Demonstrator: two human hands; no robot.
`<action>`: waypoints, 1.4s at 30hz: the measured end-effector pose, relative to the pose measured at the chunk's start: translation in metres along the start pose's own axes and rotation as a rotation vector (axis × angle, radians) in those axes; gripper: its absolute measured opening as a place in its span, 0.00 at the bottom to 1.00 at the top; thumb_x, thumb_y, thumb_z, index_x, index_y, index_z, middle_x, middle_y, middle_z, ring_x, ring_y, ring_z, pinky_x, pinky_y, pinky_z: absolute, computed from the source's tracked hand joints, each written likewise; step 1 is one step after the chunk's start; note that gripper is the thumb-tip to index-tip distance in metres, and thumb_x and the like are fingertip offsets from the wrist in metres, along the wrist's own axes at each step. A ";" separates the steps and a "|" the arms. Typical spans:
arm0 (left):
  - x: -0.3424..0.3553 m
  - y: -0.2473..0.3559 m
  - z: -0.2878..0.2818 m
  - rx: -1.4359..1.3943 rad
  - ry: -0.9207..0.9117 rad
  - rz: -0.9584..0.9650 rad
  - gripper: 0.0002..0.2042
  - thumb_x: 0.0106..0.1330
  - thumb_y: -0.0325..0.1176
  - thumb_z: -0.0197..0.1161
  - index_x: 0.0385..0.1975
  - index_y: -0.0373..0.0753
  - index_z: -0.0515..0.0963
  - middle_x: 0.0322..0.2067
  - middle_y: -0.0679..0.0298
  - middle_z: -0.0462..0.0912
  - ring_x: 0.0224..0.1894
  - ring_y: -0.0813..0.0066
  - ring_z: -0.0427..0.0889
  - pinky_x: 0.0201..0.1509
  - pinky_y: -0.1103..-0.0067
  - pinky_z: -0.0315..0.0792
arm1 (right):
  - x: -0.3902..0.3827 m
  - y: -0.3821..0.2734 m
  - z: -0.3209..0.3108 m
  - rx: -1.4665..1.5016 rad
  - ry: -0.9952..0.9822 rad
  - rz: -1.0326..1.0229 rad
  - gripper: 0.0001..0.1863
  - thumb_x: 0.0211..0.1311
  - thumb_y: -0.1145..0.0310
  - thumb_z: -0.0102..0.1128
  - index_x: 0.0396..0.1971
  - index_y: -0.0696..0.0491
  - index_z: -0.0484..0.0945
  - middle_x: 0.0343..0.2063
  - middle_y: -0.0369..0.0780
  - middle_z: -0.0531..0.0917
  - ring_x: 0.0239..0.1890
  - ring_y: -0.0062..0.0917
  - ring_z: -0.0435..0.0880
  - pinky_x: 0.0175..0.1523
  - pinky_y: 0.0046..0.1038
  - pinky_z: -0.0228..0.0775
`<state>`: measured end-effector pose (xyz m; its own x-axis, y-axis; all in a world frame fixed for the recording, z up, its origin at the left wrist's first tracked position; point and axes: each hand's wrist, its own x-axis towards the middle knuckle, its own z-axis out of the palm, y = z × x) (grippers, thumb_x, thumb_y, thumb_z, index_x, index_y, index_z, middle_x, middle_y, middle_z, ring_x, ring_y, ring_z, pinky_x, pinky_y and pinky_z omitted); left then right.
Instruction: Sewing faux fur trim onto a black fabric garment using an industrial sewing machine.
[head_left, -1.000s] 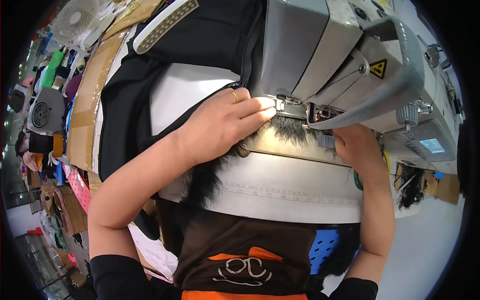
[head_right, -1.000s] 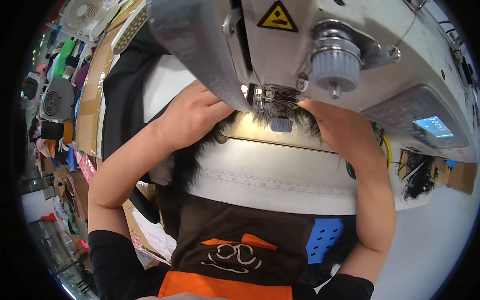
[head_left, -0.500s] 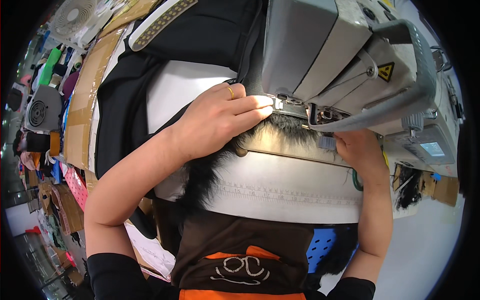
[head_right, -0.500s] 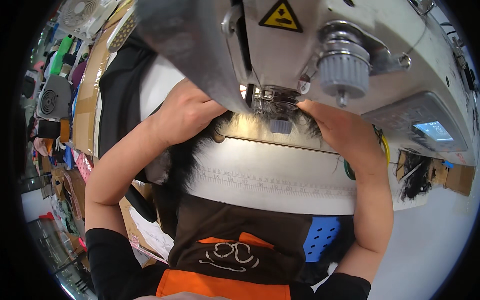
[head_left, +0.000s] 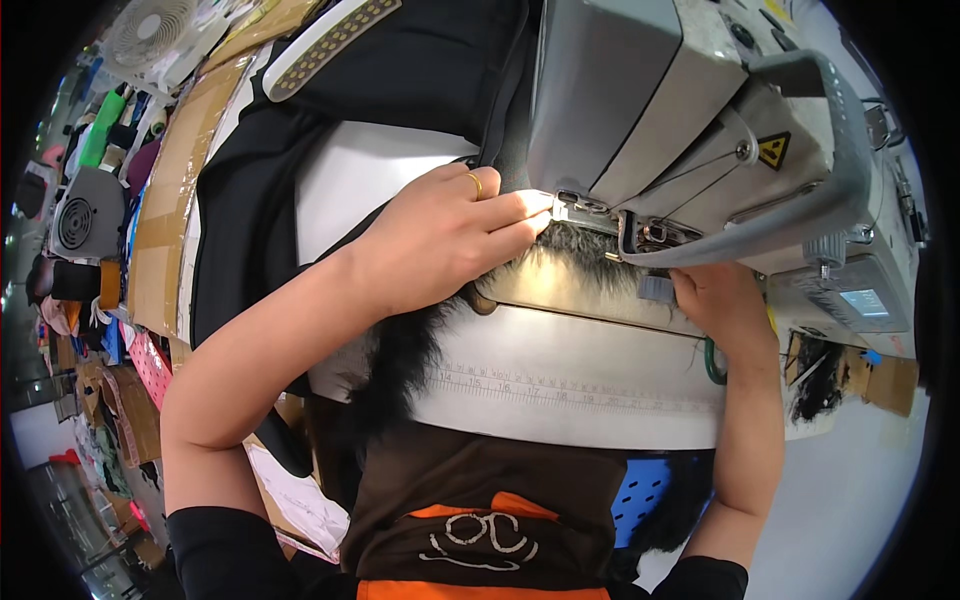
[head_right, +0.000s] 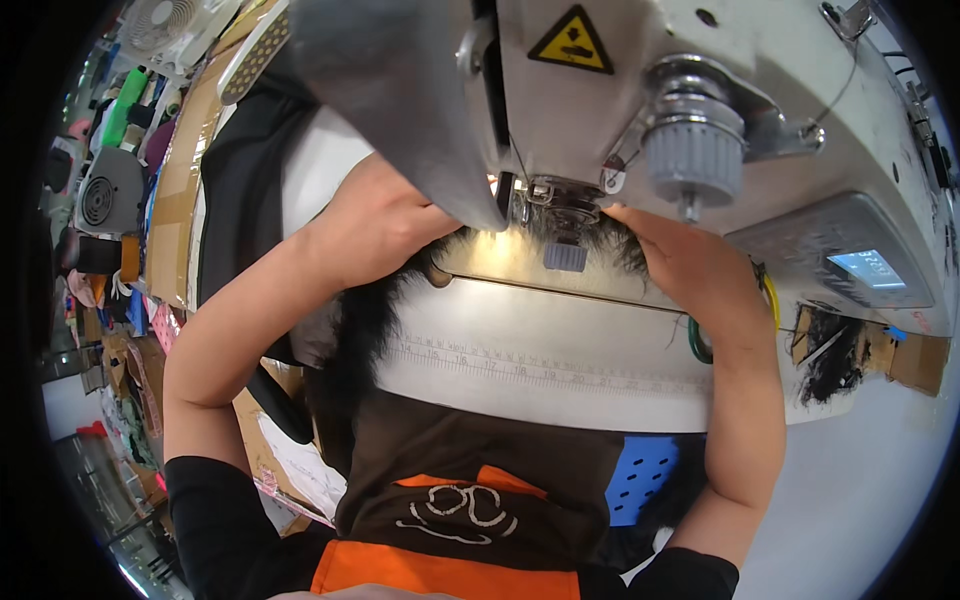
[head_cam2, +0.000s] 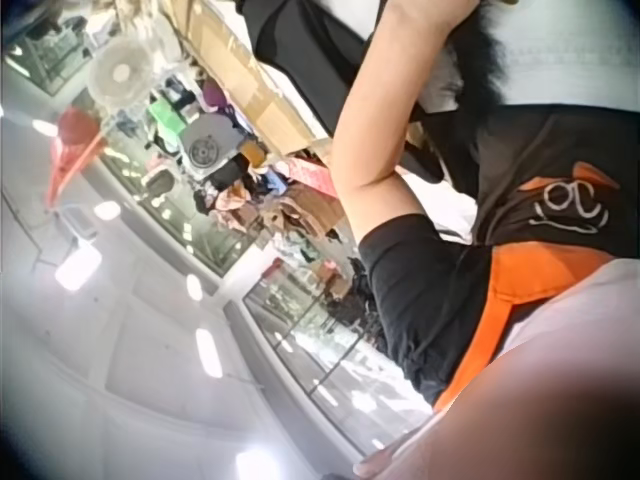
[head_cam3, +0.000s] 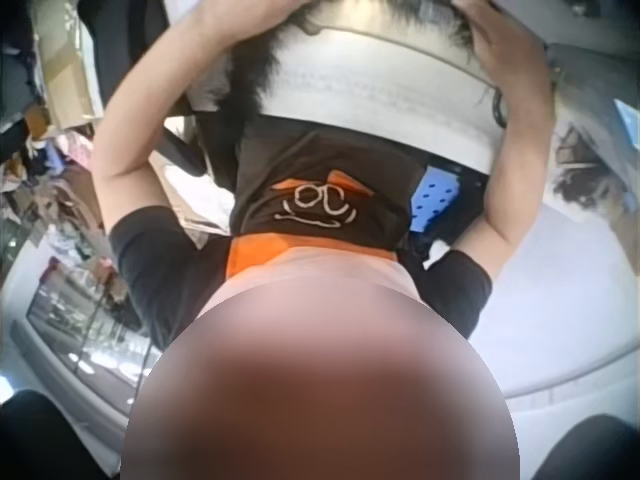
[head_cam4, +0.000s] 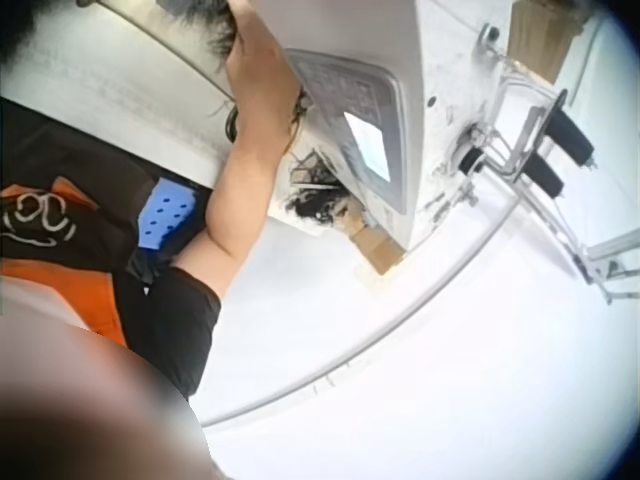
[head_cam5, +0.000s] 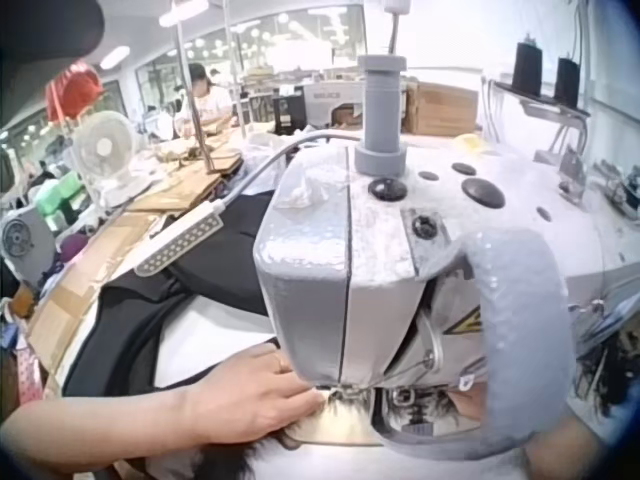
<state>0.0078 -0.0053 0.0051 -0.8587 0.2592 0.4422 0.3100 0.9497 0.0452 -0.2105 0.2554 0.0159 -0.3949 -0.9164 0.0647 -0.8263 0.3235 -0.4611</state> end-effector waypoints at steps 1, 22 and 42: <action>-0.001 0.001 -0.001 0.005 0.002 0.000 0.12 0.63 0.30 0.64 0.47 0.42 0.84 0.48 0.73 0.84 0.43 0.69 0.80 0.49 0.73 0.78 | -0.001 -0.003 0.000 -0.016 0.001 0.045 0.07 0.64 0.69 0.66 0.39 0.55 0.86 0.34 0.50 0.87 0.40 0.53 0.87 0.44 0.48 0.79; -0.001 -0.002 0.002 0.151 -0.054 0.087 0.07 0.61 0.34 0.65 0.37 0.43 0.79 0.40 0.69 0.78 0.45 0.69 0.80 0.48 0.72 0.75 | -0.002 0.013 0.014 -0.109 0.065 -0.030 0.06 0.62 0.70 0.66 0.36 0.56 0.84 0.33 0.50 0.87 0.38 0.52 0.87 0.42 0.49 0.79; 0.003 -0.004 0.000 0.030 -0.039 0.027 0.06 0.64 0.31 0.66 0.39 0.43 0.80 0.40 0.70 0.80 0.45 0.72 0.81 0.51 0.74 0.75 | -0.004 0.046 0.016 -0.417 0.193 -0.325 0.12 0.70 0.61 0.66 0.38 0.56 0.87 0.31 0.51 0.89 0.36 0.50 0.90 0.42 0.45 0.81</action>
<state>0.0041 -0.0081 0.0060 -0.8655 0.2914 0.4074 0.3216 0.9469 0.0060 -0.2406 0.2706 -0.0199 -0.1271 -0.9374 0.3243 -0.9911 0.1330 -0.0041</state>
